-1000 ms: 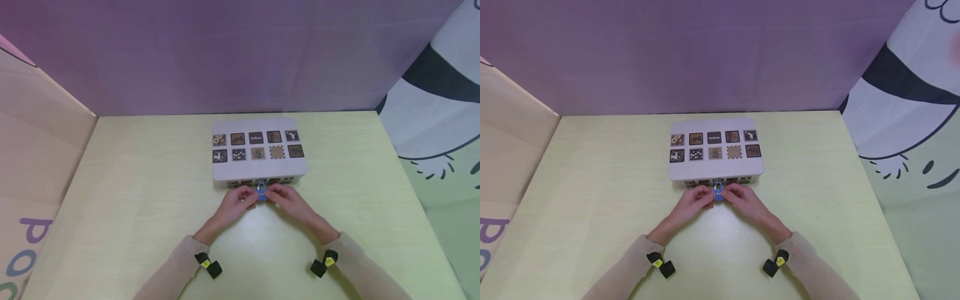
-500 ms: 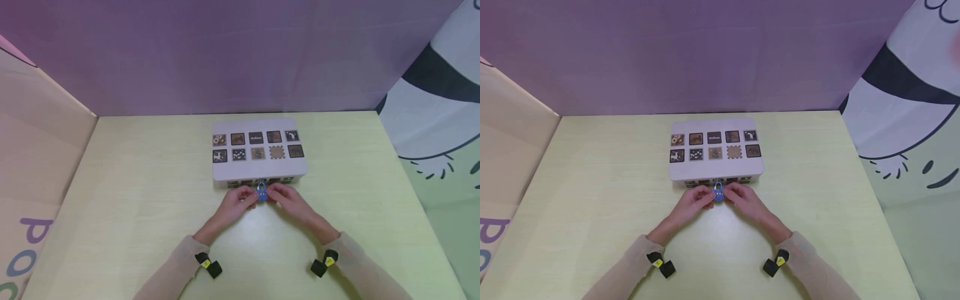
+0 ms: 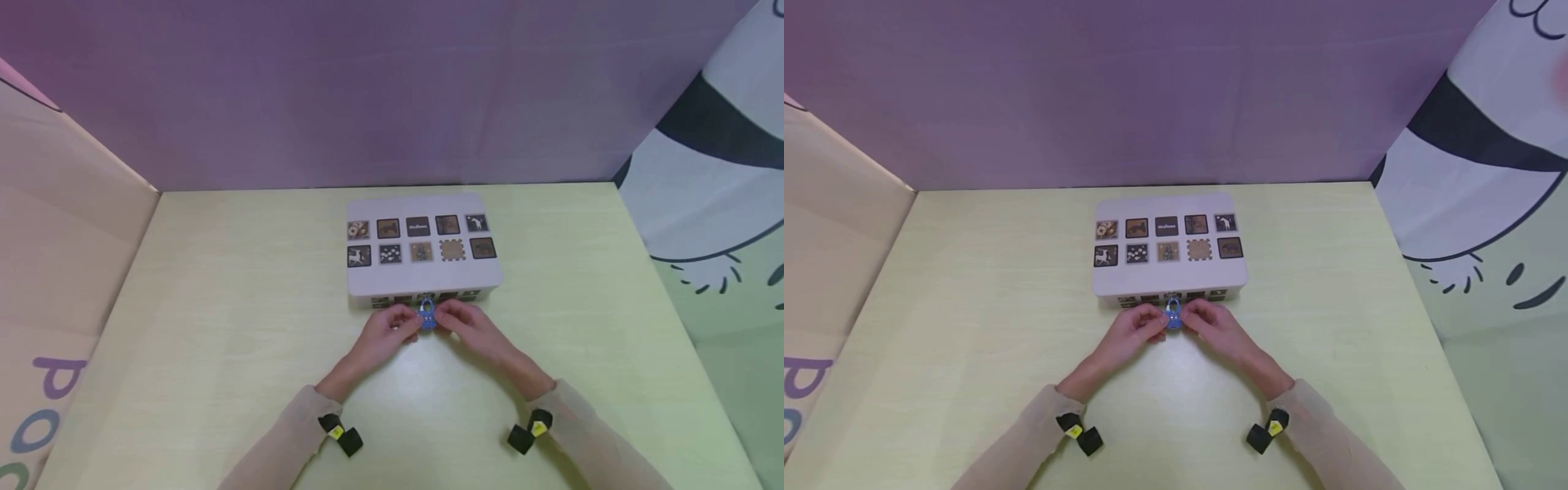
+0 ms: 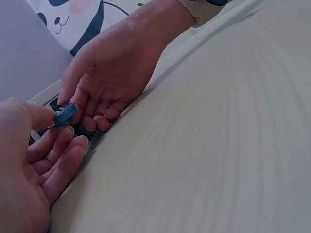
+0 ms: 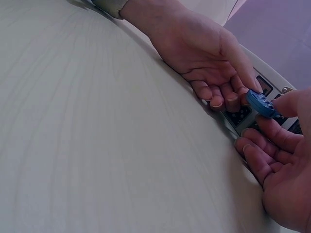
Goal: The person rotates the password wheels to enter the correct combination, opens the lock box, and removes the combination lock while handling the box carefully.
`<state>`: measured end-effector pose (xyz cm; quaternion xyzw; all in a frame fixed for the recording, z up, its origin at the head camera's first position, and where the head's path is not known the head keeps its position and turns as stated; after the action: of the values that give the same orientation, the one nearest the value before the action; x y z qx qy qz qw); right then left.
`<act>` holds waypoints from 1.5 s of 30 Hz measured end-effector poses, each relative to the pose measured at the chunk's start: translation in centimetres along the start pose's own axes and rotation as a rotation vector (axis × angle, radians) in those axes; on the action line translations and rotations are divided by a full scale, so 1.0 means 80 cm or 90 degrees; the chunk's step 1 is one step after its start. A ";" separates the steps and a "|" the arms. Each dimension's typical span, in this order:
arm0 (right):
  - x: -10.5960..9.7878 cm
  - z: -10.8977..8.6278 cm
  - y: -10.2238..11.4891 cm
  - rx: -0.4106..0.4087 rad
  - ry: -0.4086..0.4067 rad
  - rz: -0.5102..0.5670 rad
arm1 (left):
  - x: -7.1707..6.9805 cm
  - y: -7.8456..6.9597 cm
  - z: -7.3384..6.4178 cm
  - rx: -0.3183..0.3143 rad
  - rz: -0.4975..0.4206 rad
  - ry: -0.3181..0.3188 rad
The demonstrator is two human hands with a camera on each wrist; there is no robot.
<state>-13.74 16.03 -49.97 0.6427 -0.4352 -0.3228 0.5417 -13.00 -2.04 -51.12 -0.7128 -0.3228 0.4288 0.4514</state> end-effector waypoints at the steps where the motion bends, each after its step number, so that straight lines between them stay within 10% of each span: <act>1: 0.000 0.000 0.000 0.000 0.001 -0.001 | 0.000 0.000 0.000 0.001 0.001 0.000; 45: 0.000 0.001 -0.002 -0.010 -0.008 -0.032 | 0.001 0.003 0.001 0.013 0.007 -0.004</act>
<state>-13.77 15.97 -50.12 0.6472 -0.4195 -0.3437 0.5357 -13.02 -2.04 -51.37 -0.7087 -0.3160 0.4367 0.4551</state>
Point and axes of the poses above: each hand's wrist, its own z-axis towards the middle knuckle, its own x-axis out of the palm, y = z × x, the point moved 5 cm from there along z, towards the middle knuckle, and after that the axes turned 15 degrees about z, right-handed, at the moved point
